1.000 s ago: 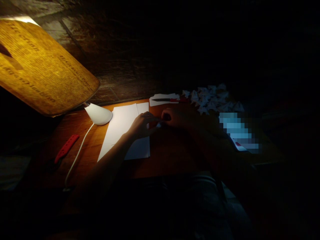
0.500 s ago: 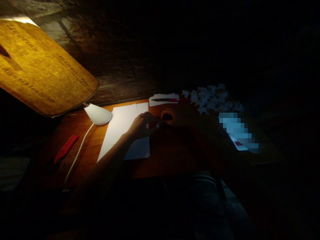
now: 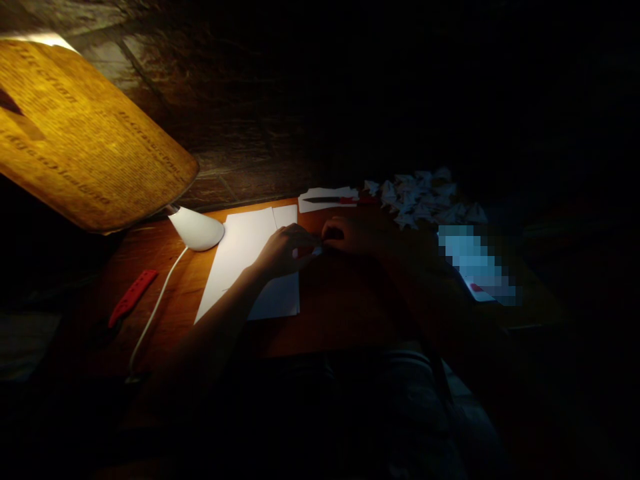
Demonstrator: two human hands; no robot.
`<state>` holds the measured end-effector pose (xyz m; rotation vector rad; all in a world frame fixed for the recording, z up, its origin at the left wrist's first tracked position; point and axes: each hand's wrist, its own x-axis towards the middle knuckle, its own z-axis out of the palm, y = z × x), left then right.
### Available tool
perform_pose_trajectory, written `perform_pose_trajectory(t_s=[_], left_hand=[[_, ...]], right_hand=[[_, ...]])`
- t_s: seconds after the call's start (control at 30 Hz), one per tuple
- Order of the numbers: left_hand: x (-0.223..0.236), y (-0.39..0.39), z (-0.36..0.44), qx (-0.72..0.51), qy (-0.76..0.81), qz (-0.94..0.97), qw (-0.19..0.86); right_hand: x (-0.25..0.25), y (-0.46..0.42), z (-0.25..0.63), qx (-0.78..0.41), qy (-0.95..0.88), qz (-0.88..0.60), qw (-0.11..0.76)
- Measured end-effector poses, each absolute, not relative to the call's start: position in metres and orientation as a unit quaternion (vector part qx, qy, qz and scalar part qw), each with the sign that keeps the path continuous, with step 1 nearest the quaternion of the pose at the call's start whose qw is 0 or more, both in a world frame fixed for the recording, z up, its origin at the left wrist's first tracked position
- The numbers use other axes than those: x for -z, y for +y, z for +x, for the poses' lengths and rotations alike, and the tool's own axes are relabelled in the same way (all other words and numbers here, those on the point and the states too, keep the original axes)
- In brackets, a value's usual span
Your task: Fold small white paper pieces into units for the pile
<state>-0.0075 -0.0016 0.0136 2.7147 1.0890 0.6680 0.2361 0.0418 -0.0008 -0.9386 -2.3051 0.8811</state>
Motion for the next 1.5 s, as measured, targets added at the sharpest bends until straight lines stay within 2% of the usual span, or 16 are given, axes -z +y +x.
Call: perform_pose_trajectory(t_s=[1.5], left_hand=[[-0.025, -0.012, -0.002, -0.118, 0.345, 0.931, 0.021]], right_hand=[[-0.006, 0.041, 0.235, -0.31, -0.831, -0.387, 0.251]])
